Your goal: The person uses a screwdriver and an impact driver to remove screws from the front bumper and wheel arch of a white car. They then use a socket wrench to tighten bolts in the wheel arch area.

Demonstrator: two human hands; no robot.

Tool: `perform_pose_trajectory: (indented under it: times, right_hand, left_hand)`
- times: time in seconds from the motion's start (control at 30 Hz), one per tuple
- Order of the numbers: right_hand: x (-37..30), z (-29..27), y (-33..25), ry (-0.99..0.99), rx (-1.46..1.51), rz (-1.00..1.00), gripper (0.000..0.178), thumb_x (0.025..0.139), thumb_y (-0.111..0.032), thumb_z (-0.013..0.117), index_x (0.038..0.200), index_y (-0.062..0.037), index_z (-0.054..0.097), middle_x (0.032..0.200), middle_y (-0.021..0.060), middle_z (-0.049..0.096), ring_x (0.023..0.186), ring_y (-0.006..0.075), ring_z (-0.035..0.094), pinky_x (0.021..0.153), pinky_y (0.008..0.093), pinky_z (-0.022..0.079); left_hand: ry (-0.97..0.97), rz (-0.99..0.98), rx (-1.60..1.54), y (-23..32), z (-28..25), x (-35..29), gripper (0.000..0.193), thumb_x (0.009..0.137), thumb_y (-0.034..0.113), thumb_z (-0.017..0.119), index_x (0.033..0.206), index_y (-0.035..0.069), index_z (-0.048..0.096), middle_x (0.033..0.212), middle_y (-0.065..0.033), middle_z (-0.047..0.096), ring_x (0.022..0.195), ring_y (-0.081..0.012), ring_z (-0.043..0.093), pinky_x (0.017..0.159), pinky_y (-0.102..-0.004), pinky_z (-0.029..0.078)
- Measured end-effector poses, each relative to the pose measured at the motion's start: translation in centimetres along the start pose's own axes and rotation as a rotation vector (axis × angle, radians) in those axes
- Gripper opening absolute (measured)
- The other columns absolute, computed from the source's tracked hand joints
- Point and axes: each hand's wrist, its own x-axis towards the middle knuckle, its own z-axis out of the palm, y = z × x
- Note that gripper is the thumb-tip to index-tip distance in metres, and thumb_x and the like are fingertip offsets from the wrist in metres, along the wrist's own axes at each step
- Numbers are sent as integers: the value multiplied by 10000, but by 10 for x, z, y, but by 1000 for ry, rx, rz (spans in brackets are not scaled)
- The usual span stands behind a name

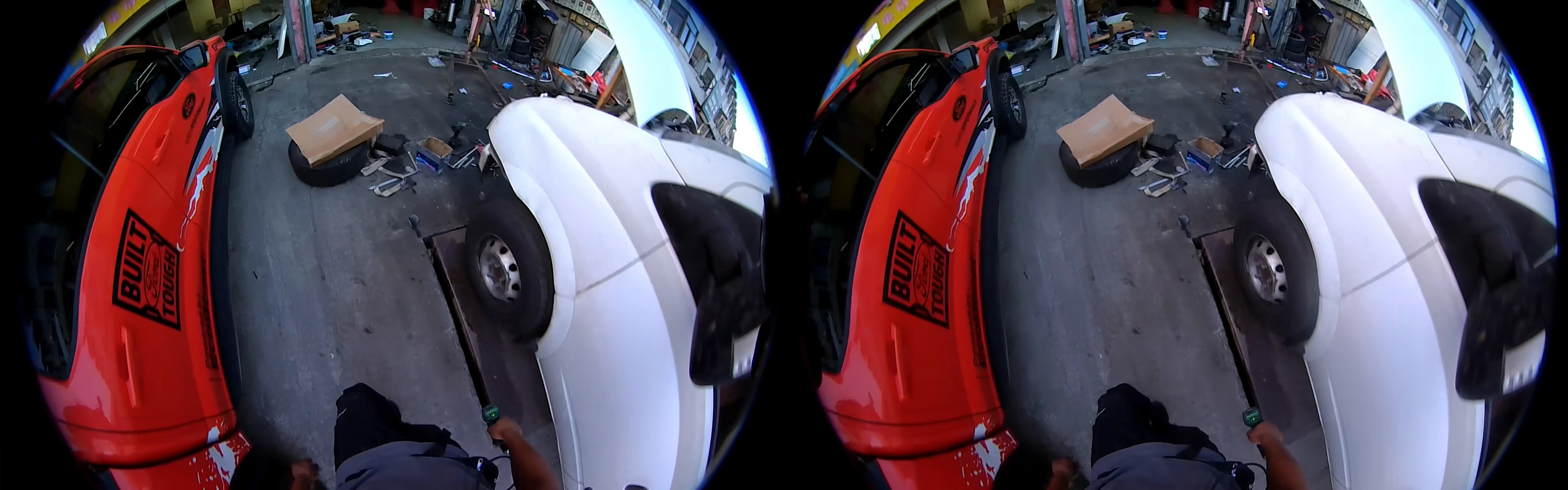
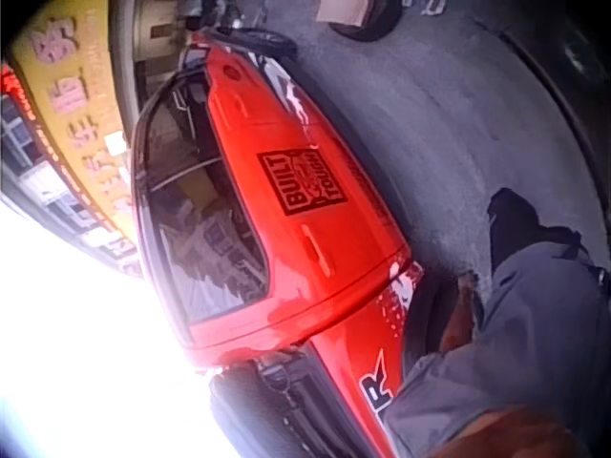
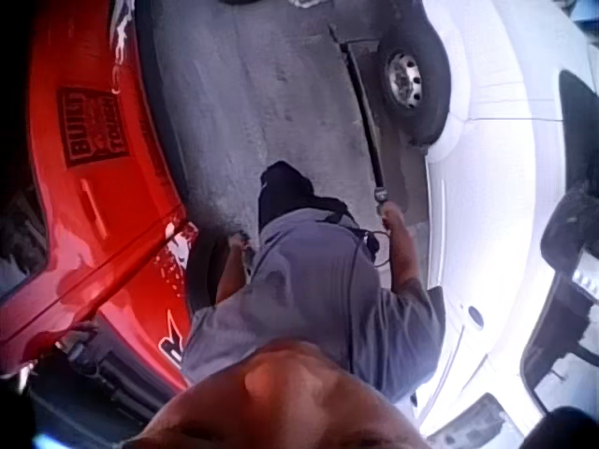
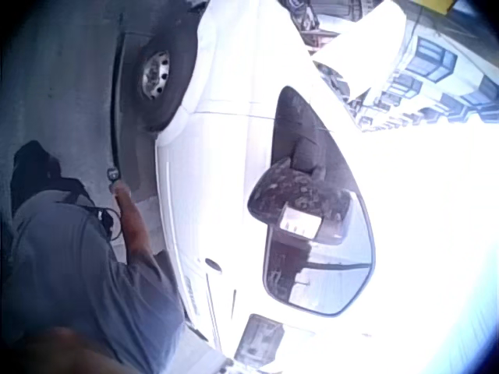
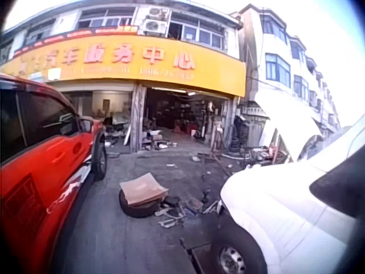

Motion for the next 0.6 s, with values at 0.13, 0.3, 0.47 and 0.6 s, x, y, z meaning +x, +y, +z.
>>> perform_pose_trajectory:
  times: [0.13, 0.3, 0.47, 0.6]
  right_hand:
    - [112, -164, -158, 9, 111, -32, 587, 832, -339, 718, 1284, 36, 723, 1362, 255, 693, 1282, 364, 678, 1079, 434, 544]
    - [200, -340, -381, 66, 153, -38, 610, 825, -337, 716, 1299, 46, 712, 1402, 274, 662, 1327, 384, 641, 1105, 445, 525]
    - [240, -551, -543, 108, 258, -160, 567, 810, -351, 730, 1189, 71, 742, 1272, 329, 691, 1235, 440, 672, 1058, 476, 547]
    - [268, -727, -653, 157, 269, -224, 547, 815, -371, 734, 1153, 58, 757, 1144, 331, 726, 1136, 456, 707, 1008, 495, 571]
  left_hand:
    - [-74, 67, 299, 177, -7, 83, 212, 1021, 271, 641, 1129, 108, 722, 1138, -113, 699, 993, -276, 684, 794, -418, 562]
    - [-86, 284, 904, 395, -69, 208, 245, 1017, 319, 650, 1173, 152, 739, 1265, -111, 676, 1164, -296, 659, 917, -450, 572]
    - [-23, 343, 214, 742, -186, 351, 319, 1032, 368, 604, 1227, 135, 700, 1174, -93, 715, 1080, -267, 687, 858, -423, 566]
    - [71, 540, -559, 1226, -231, 327, 286, 1078, 249, 576, 1276, 59, 658, 991, -70, 727, 824, -185, 696, 728, -351, 533]
